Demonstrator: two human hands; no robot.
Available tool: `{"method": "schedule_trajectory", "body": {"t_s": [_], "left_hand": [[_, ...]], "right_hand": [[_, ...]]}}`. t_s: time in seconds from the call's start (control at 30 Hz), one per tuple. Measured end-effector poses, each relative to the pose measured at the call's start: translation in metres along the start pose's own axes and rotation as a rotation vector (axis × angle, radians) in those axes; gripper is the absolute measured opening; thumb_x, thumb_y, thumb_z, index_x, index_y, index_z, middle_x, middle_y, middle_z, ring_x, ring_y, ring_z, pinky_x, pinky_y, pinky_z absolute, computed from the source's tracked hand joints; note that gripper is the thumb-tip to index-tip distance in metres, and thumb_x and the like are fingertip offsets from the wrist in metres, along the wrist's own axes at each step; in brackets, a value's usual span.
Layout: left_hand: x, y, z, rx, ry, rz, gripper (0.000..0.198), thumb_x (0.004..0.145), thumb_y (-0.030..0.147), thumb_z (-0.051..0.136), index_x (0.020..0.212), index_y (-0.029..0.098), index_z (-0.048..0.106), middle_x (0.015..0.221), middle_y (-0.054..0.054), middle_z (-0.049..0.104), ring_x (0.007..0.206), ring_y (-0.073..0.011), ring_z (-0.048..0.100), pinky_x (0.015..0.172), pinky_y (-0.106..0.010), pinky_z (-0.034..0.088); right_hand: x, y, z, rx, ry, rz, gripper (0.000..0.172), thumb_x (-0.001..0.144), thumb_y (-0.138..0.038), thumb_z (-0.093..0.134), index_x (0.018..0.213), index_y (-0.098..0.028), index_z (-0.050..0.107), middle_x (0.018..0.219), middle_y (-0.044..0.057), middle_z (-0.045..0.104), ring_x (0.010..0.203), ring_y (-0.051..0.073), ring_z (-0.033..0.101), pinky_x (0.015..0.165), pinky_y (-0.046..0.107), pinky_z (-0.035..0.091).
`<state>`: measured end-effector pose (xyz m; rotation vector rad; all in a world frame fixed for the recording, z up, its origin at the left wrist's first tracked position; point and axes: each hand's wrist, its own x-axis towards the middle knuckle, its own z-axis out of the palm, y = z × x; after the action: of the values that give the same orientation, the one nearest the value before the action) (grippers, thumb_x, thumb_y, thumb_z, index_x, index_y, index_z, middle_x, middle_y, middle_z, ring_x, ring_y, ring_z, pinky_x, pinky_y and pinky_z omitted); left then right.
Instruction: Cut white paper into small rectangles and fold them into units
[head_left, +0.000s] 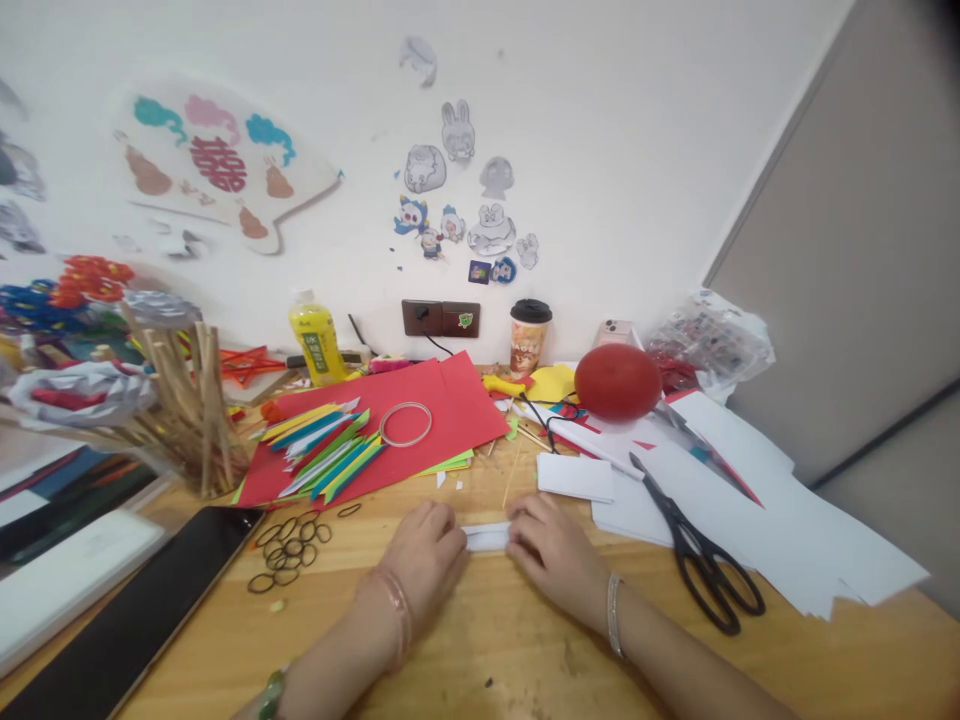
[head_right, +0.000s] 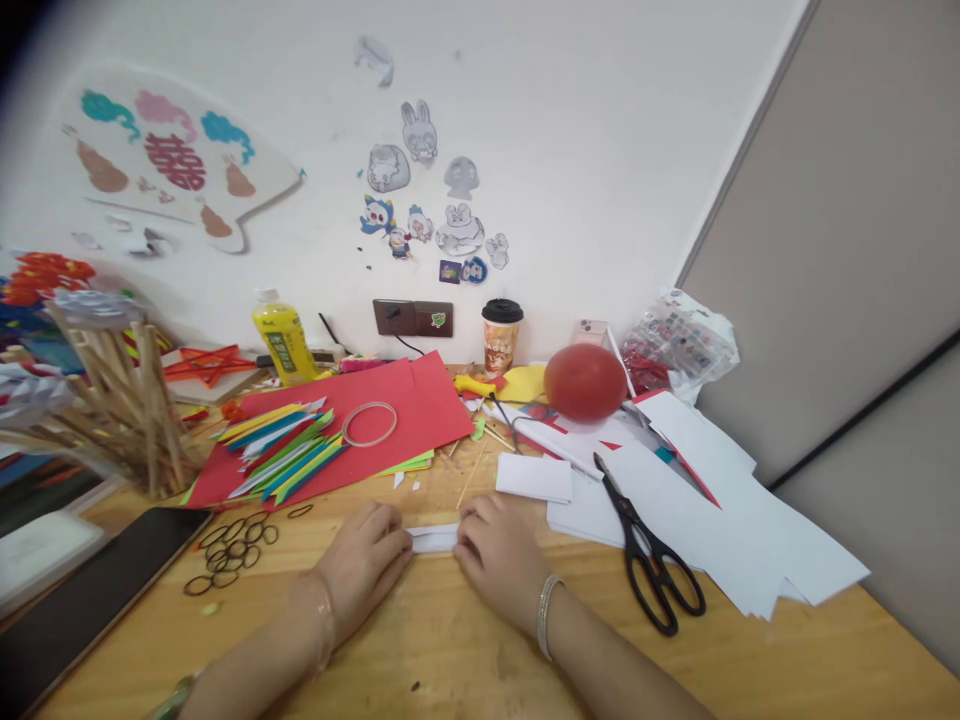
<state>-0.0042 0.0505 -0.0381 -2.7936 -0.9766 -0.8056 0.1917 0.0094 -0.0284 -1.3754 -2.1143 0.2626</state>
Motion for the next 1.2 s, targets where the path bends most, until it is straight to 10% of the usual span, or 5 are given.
{"method": "schedule_trajectory", "body": {"t_s": [0.27,1.2], "left_hand": [[-0.008,-0.003,0.023,-0.097,0.044,-0.139,0.035,0.088,0.026,0.033,0.061,0.018,0.053,0.063,-0.003,0.053,0.061,-0.0161,0.048,0.058,-0.029,0.043],[0.011,0.011,0.0,0.177,-0.288,-0.309,0.016,0.077,0.017,0.046,0.07,0.013,0.061,0.069,-0.009,0.06,0.069,-0.0257,0.054,0.062,-0.036,0.041]], "right_hand": [[0.002,-0.006,0.004,-0.049,0.038,0.16,0.014,0.074,-0.009,0.056,0.065,-0.018,0.051,0.08,0.003,0.051,0.081,0.019,0.046,0.071,0.033,0.042],[0.003,-0.002,0.01,-0.04,0.105,0.271,0.016,0.072,-0.016,0.058,0.06,-0.019,0.048,0.083,0.003,0.051,0.084,0.02,0.046,0.075,0.035,0.04]]}}
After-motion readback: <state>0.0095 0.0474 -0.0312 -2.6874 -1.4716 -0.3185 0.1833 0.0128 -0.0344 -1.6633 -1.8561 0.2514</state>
